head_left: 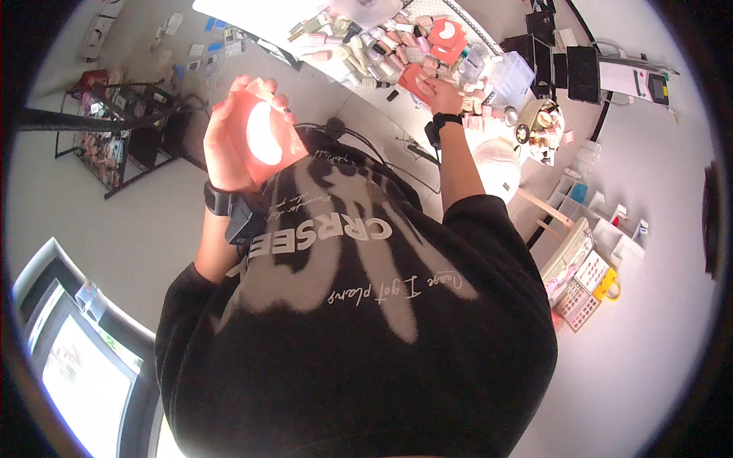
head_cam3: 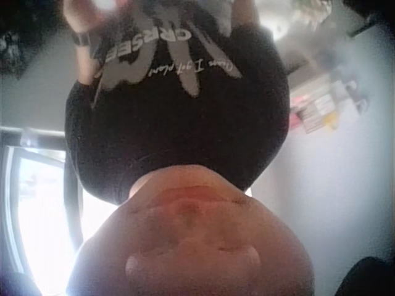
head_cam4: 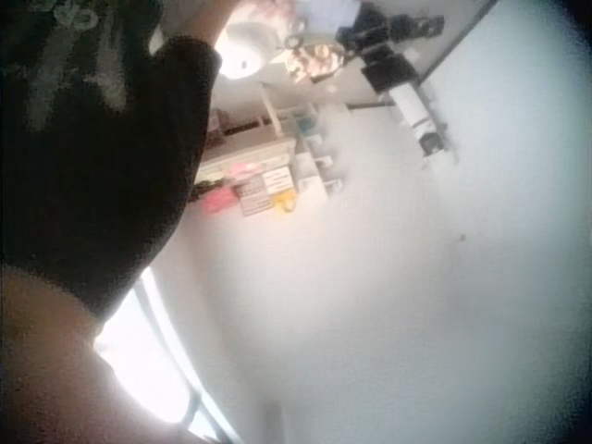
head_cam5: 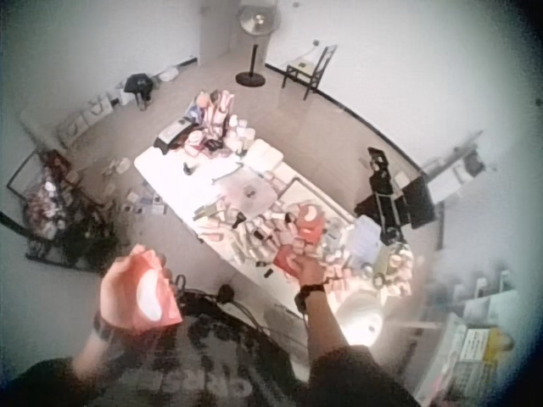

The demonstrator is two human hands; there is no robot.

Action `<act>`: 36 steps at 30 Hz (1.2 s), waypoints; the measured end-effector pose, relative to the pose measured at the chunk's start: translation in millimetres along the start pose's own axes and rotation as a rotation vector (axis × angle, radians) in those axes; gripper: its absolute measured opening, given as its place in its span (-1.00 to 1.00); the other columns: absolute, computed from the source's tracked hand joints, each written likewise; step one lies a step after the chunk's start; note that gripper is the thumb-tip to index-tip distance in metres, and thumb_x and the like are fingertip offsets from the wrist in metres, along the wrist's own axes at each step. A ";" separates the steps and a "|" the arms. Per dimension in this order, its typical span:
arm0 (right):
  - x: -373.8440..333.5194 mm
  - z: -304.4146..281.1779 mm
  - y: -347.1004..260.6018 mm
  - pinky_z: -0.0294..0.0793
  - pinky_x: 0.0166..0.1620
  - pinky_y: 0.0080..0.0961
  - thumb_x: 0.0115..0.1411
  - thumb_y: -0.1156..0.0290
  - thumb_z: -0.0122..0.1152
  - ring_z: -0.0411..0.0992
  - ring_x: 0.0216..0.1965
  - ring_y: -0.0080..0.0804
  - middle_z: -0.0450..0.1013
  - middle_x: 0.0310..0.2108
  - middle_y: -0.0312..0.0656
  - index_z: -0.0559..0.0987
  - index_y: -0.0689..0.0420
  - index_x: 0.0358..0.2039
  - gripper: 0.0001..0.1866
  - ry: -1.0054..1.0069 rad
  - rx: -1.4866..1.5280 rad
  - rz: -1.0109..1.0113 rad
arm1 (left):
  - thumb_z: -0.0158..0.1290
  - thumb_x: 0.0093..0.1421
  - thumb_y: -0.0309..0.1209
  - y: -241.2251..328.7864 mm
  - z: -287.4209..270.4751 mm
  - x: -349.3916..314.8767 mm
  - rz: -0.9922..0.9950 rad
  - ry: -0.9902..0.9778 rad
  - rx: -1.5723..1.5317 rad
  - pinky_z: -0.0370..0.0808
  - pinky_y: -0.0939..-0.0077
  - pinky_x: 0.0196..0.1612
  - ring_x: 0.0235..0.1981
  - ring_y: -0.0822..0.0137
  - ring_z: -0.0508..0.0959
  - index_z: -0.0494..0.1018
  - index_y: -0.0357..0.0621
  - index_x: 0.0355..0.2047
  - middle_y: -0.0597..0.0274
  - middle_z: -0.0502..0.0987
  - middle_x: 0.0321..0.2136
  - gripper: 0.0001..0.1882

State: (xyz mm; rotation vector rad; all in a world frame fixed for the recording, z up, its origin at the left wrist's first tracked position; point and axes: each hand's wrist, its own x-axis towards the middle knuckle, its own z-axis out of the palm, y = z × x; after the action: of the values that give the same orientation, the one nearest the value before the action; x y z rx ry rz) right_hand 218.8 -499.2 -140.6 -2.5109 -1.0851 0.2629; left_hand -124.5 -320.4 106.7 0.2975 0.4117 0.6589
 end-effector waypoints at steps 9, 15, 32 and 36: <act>-1.5 -1.5 7.3 0.43 -0.02 -0.30 -0.09 0.22 0.46 0.46 -0.09 -0.13 0.51 -0.10 -0.14 0.60 0.02 -0.13 -0.54 -0.090 0.100 -0.059 | -0.01 0.18 -0.25 4.7 -1.3 7.2 -0.060 -0.066 0.011 0.48 0.24 -0.14 -0.21 0.16 0.45 0.36 -0.06 -0.13 0.09 0.40 -0.20 -0.71; 6.7 -6.3 2.5 0.45 -0.04 -0.33 -0.11 0.27 0.47 0.48 -0.12 -0.11 0.53 -0.18 -0.14 0.56 0.09 -0.12 -0.50 -0.100 0.089 -0.082 | -0.02 0.19 -0.24 9.0 -7.5 8.0 -0.070 -0.054 0.010 0.47 0.24 -0.15 -0.21 0.16 0.45 0.36 -0.06 -0.11 0.09 0.40 -0.20 -0.70; 22.3 -46.2 -33.4 0.47 -0.07 -0.25 -0.09 0.12 0.40 0.49 -0.15 -0.04 0.53 -0.19 -0.02 0.54 0.02 -0.05 -0.44 -0.162 0.039 -0.024 | 0.01 0.16 -0.22 23.8 -15.5 4.0 -0.006 0.007 -0.010 0.48 0.26 -0.16 -0.22 0.17 0.45 0.35 -0.07 -0.11 0.09 0.39 -0.21 -0.67; 29.1 -30.0 -6.5 0.48 -0.10 -0.26 -0.11 0.16 0.42 0.51 -0.16 -0.10 0.55 -0.24 -0.05 0.53 0.05 -0.07 -0.45 -0.127 -0.112 0.012 | -0.01 0.17 -0.23 25.8 -16.3 5.6 -0.006 -0.007 -0.022 0.48 0.27 -0.16 -0.22 0.17 0.45 0.35 -0.07 -0.11 0.08 0.39 -0.20 -0.68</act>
State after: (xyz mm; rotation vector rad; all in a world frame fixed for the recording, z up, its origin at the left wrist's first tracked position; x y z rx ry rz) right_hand 244.0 -482.2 -111.2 -2.6312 -1.1634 0.3796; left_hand -141.6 -295.2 101.0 0.2775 0.3986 0.6563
